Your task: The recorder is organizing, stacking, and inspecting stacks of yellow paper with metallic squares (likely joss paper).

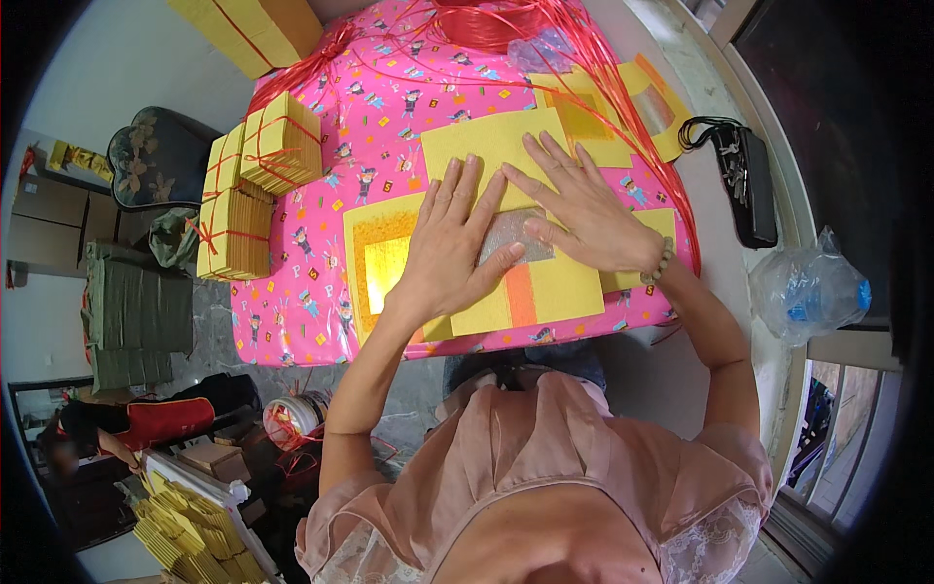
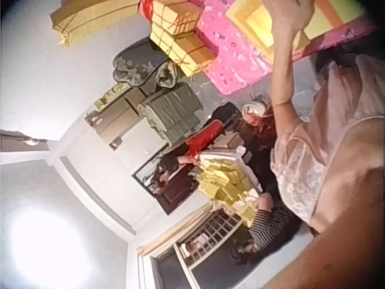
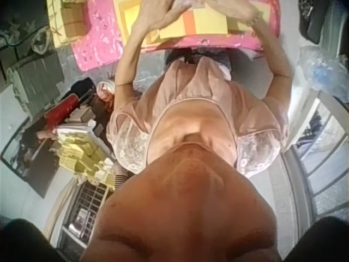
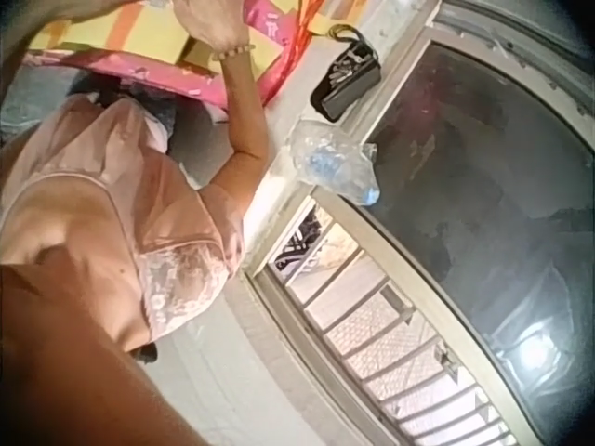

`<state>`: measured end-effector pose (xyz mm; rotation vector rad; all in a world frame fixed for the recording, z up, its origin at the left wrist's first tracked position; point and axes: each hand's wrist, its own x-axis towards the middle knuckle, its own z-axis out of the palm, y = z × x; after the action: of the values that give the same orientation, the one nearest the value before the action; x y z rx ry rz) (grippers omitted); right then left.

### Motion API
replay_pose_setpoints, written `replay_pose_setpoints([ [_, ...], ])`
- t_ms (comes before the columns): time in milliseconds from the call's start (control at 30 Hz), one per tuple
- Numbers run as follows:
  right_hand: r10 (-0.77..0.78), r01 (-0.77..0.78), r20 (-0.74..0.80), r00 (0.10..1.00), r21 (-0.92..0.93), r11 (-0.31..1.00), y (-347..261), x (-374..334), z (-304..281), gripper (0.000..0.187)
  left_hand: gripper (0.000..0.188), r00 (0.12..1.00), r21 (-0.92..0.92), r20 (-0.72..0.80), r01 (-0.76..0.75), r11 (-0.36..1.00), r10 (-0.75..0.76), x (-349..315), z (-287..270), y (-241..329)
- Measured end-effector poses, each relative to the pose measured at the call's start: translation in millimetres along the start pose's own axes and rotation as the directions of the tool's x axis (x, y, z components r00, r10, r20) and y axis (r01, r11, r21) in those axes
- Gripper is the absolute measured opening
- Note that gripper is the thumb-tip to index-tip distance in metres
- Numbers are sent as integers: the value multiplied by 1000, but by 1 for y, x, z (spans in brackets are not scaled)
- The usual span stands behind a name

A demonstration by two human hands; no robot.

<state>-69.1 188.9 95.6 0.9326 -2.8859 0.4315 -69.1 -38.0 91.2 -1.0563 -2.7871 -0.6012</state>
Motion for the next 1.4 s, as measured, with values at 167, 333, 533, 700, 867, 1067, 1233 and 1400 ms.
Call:
replay_pose_setpoints([
  [167,-15,14,-81,997,-21,1000,5,5,-3,55,69,999,16,-44,-21,1000,22,6,-5,-4],
  [333,-14,2,-207,978,-56,998,4,8,-6,43,57,988,86,-146,-31,996,43,20,-9,0],
  [533,121,-46,-604,788,138,989,-13,-10,-14,29,44,981,235,-193,32,971,15,31,-5,4],
  [700,491,-207,-308,815,636,743,-26,-16,-10,36,40,957,210,-289,45,977,18,33,-3,-1],
  [867,534,-180,-2,845,940,288,-12,7,-12,44,42,945,263,-323,29,964,60,35,3,0],
  [1067,530,-292,88,843,903,315,-8,32,-16,43,46,942,280,-331,41,959,56,35,2,3],
  [1233,528,39,-218,821,944,329,-14,36,-26,42,54,926,199,-373,20,980,57,32,-21,6],
  [1400,359,186,-444,821,802,568,-10,17,-54,32,67,723,80,-690,29,996,34,29,-44,1],
])
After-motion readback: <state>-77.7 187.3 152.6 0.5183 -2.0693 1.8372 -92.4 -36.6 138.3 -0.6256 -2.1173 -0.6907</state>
